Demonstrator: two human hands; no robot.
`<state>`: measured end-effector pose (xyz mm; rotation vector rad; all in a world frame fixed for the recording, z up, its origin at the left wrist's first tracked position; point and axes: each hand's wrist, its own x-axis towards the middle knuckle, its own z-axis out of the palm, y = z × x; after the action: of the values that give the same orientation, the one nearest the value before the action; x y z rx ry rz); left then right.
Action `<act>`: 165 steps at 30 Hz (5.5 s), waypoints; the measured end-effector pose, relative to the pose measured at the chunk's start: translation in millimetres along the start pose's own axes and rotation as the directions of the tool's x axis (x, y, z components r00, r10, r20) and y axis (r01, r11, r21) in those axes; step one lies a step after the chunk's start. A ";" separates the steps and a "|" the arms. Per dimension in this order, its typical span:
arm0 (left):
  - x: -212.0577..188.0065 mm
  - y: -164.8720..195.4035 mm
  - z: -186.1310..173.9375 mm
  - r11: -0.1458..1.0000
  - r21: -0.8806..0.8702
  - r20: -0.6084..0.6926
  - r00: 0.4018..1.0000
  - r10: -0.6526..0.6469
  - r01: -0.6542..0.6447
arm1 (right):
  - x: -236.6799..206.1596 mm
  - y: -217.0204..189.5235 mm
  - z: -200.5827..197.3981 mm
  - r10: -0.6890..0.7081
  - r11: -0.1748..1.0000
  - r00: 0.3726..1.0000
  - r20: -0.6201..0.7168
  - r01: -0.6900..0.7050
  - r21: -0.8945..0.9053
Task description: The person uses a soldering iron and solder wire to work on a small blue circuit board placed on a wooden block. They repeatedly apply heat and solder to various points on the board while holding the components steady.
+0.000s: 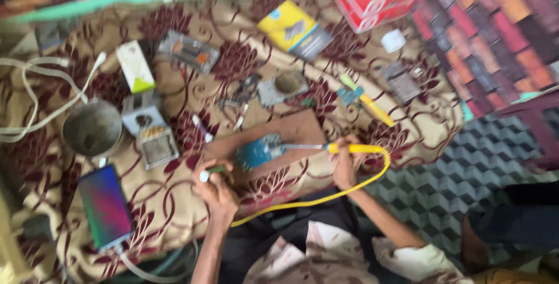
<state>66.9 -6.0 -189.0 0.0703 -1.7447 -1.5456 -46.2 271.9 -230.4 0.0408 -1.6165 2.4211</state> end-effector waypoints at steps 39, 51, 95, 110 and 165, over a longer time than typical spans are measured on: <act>15.1 -3.6 12.8 0.981 -0.056 0.038 0.982 0.186 -0.183 | 23.4 -42.8 19.8 -0.132 0.949 0.967 0.216 0.187 -0.253; 30.5 11.3 23.9 0.996 -0.003 -0.053 0.994 0.091 -0.091 | 19.5 -46.0 15.9 -0.151 0.951 0.950 0.272 0.214 -0.222; 38.8 10.2 15.8 1.000 -0.017 -0.046 0.999 0.002 -0.003 | -13.1 -96.2 44.9 -0.358 0.709 0.820 0.445 0.549 -0.442; 41.9 15.5 15.3 0.999 -0.030 -0.007 1.000 -0.026 0.026 | -29.4 -70.0 28.6 -0.190 0.922 0.941 0.279 0.269 -0.279; 27.9 9.8 1.4 0.994 -0.105 0.030 0.999 0.029 -0.025 | -5.9 -6.6 10.9 -0.190 0.981 0.911 0.365 0.159 0.115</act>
<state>51.3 -16.8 -166.3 -0.0302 -1.6791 -1.6233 -40.2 263.3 -221.0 0.6737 -1.5706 2.4425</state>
